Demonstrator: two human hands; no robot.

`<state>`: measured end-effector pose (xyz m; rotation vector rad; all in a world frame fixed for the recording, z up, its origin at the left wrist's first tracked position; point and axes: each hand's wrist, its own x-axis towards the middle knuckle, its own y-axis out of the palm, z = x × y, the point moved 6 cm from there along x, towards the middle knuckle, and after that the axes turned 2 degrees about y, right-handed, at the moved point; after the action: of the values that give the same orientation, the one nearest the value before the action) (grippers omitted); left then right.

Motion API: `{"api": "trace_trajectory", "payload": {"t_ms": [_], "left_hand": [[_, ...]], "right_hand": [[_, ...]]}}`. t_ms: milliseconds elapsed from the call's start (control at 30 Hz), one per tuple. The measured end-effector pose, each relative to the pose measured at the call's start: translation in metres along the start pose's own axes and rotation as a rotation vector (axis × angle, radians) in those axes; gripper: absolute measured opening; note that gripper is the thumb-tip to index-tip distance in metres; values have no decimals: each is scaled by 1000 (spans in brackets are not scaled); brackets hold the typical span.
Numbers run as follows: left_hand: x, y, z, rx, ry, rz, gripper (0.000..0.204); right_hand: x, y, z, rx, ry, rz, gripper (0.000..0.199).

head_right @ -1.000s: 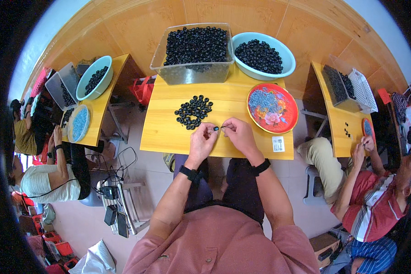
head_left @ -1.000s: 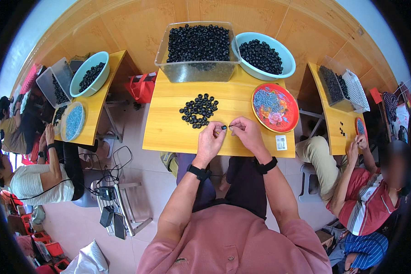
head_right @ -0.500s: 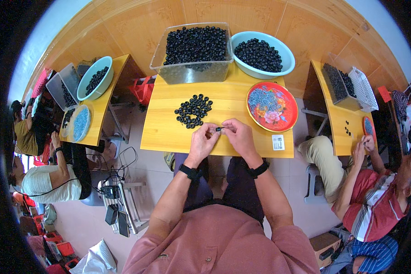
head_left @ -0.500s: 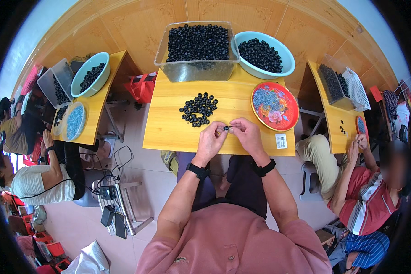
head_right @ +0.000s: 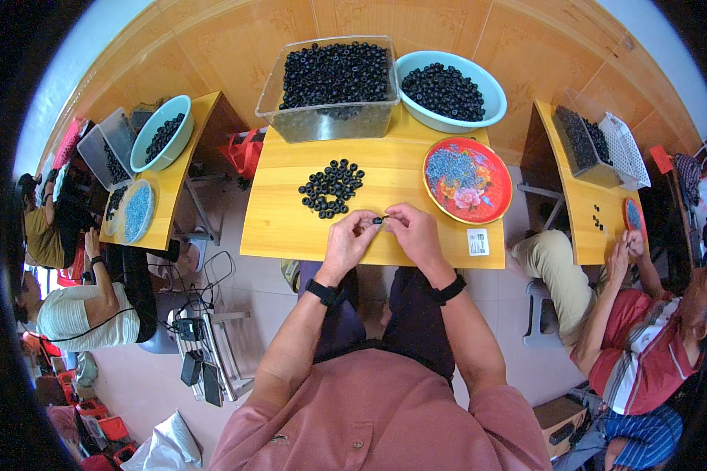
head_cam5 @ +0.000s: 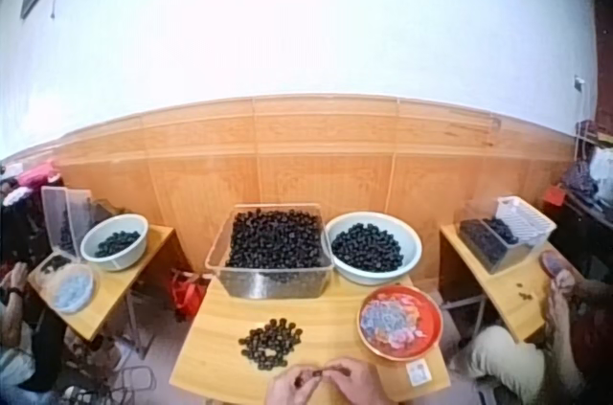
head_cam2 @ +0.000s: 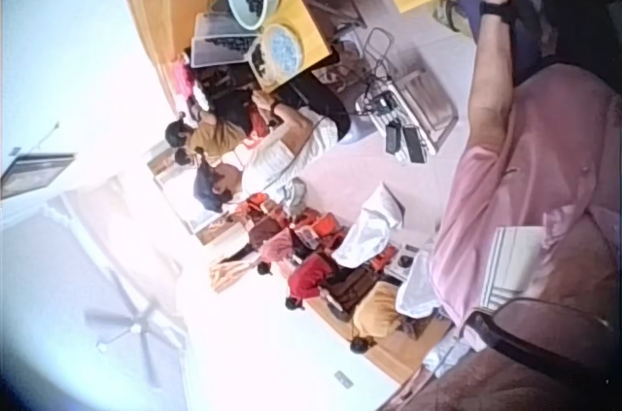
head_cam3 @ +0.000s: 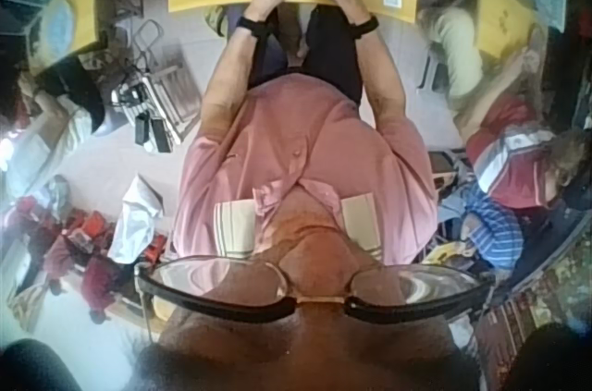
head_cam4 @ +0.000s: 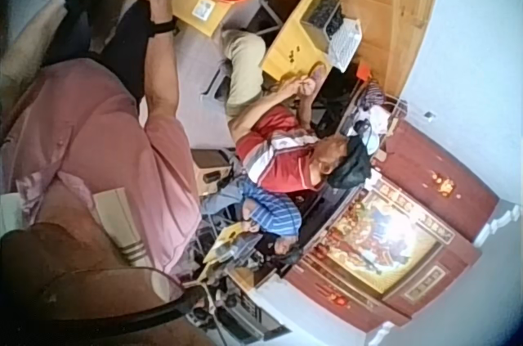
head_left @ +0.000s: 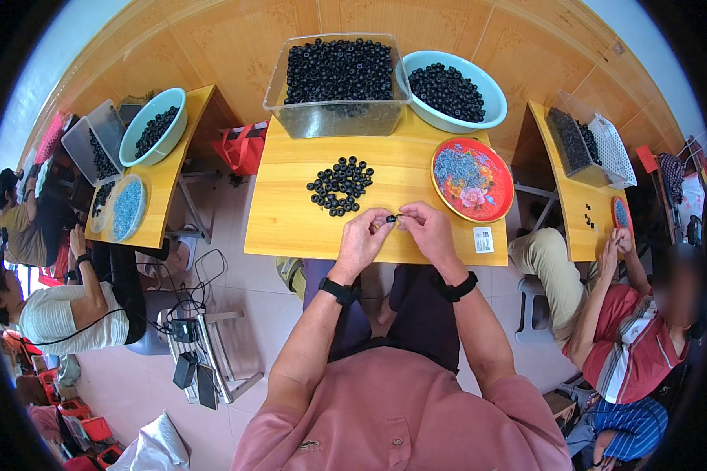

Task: Sorting and assembling small black components at a workstation.

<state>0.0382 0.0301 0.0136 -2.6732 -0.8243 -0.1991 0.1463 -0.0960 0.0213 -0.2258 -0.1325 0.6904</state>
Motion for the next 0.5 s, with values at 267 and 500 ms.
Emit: {"api": "trace_trajectory", "payload": {"t_ms": [267, 500], "left_hand": [[0, 0, 3, -18, -39, 7, 21], [-1, 1, 3, -30, -23, 42, 20]], "right_hand": [[-10, 2, 43, -412, -419, -18, 12], [-9, 2, 39, -392, -392, -30, 11]]}}
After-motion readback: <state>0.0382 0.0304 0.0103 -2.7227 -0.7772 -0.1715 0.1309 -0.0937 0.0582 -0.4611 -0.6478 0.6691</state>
